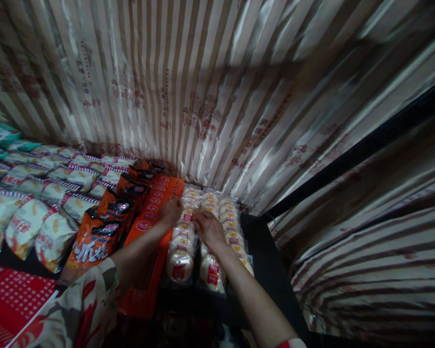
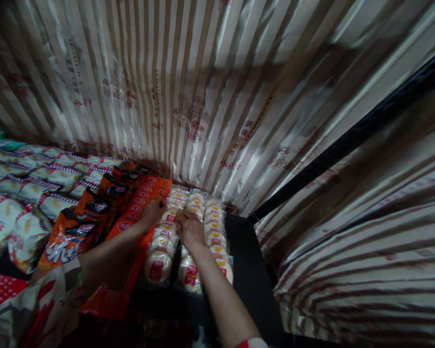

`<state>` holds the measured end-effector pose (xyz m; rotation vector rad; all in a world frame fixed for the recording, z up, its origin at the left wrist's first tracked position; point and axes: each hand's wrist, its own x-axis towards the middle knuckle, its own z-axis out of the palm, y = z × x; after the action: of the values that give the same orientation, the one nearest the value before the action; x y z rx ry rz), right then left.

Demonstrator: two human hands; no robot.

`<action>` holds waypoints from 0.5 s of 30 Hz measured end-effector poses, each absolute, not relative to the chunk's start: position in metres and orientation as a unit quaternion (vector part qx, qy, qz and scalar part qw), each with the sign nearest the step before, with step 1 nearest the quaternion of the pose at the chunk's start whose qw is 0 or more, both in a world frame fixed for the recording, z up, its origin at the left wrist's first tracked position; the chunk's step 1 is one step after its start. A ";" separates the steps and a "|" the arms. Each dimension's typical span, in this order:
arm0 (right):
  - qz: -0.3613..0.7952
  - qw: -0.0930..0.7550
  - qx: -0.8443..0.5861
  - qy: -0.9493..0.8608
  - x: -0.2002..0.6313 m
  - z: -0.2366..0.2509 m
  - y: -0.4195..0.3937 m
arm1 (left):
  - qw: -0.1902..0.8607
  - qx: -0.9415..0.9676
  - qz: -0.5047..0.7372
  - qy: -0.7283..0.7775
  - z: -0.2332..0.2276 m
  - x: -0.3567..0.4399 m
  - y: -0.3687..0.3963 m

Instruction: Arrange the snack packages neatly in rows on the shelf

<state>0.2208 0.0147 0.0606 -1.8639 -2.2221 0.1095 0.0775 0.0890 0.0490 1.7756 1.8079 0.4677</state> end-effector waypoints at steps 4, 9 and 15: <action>0.044 0.097 -0.661 -0.743 0.219 0.060 0.016 | 0.280 0.658 0.167 0.679 0.052 0.078 0.087; 0.069 0.112 -0.644 -0.754 0.220 0.057 0.020 | 0.275 0.664 0.171 0.674 0.052 0.078 0.087; 0.060 0.127 -0.635 -0.760 0.222 0.053 0.017 | 0.276 0.662 0.174 0.675 0.049 0.077 0.087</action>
<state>0.2216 0.0167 0.0534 -1.8472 -2.2130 0.1739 0.0770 0.0875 0.0488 1.7791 1.8123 0.4680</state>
